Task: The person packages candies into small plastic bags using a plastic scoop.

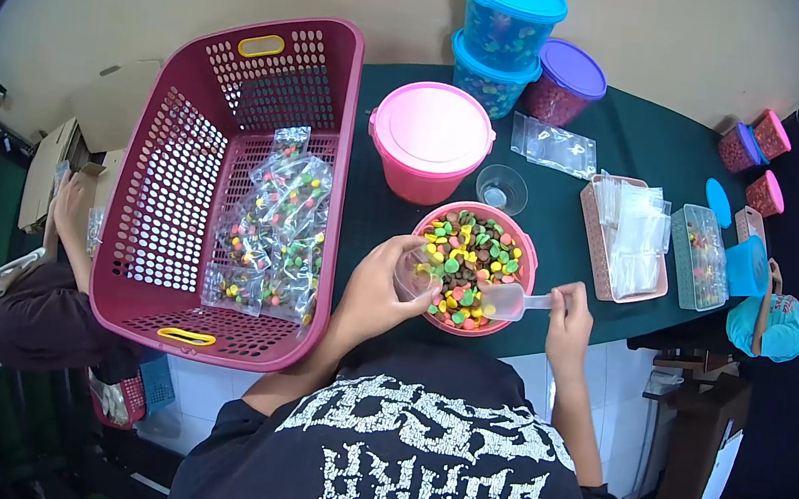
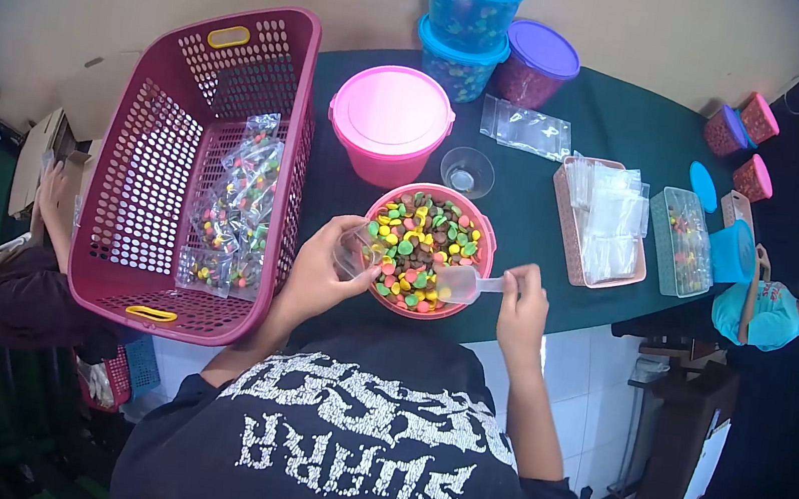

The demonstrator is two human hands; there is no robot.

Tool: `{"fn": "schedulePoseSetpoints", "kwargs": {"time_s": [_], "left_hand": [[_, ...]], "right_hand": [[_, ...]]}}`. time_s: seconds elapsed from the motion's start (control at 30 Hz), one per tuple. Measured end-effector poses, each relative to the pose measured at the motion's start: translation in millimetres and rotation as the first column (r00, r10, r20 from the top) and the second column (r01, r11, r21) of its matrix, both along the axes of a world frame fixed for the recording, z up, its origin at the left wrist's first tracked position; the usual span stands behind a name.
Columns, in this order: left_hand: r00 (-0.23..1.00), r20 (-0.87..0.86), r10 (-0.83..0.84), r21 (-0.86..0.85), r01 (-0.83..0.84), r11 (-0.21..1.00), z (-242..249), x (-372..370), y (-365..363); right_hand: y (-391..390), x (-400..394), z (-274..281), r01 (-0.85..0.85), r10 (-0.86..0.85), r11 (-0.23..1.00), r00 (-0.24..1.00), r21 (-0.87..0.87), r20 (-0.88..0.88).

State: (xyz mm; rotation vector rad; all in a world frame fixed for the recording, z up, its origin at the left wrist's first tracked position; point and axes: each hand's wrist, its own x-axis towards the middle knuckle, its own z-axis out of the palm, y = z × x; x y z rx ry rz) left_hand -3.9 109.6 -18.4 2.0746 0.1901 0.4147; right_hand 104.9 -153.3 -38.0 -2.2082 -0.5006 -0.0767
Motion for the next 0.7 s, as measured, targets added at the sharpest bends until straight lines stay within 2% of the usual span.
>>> {"fn": "schedulePoseSetpoints", "kwargs": {"time_s": [0.03, 0.07, 0.1, 0.2, 0.27, 0.3, 0.33, 0.4, 0.47, 0.53, 0.6, 0.67, 0.7], "left_hand": [[1.000, -0.004, -0.003, 0.001, 0.003, 1.000, -2, 1, -1], [0.998, -0.053, 0.017, 0.060, -0.013, 0.998, -3, 1, -2], [0.994, -0.100, 0.038, 0.120, -0.026, 0.992, -4, 2, -3], [0.990, -0.138, 0.005, 0.135, 0.014, 0.991, -22, 1, -5], [0.987, -0.159, -0.009, 0.147, 0.033, 0.989, -25, 1, -8], [0.984, -0.178, -0.010, 0.159, 0.038, 0.987, -25, 0, -9], [0.984, -0.179, -0.018, 0.160, 0.048, 0.986, -26, 0, -10], [0.978, -0.206, -0.024, 0.139, 0.054, 0.989, -26, 2, -9], [0.978, -0.208, -0.025, 0.145, 0.056, 0.988, -25, 1, -8], [0.977, -0.209, -0.031, 0.148, 0.063, 0.987, -25, 0, -10], [0.984, -0.175, -0.026, 0.191, 0.060, 0.980, -26, -1, -11], [0.983, -0.179, -0.029, 0.176, 0.061, 0.983, -27, -2, -10], [0.984, -0.177, -0.033, 0.139, 0.058, 0.989, -28, -2, -9]], "right_hand": [[-1, -7, -11, 0.146, -0.113, 0.974, 0.976, 0.172, -0.188], [1, -17, -18, 0.168, -0.112, 0.965, 0.958, 0.201, -0.263], [2, -26, -30, 0.195, -0.122, 0.946, 0.955, 0.260, -0.270], [7, -45, -45, 0.238, -0.142, 0.904, 0.951, 0.356, -0.275], [8, -49, -46, 0.169, -0.082, 0.901, 0.971, 0.400, -0.226], [8, -51, -44, 0.166, -0.045, 0.895, 0.956, 0.414, -0.288], [6, -53, -47, 0.175, -0.053, 0.893, 0.956, 0.415, -0.290], [4, -54, -54, 0.121, -0.046, 0.944, 0.970, 0.308, -0.238], [7, -54, -52, 0.107, -0.004, 0.929, 0.961, 0.355, -0.277], [11, -52, -62, 0.095, 0.159, 0.841, 0.898, 0.533, -0.410], [12, -50, -69, 0.085, 0.175, 0.854, 0.883, 0.514, -0.436], [14, -45, -73, 0.149, 0.190, 0.780, 0.869, 0.607, -0.456], [18, -45, -58, 0.232, 0.167, 0.750, 0.840, 0.619, -0.517]]}}
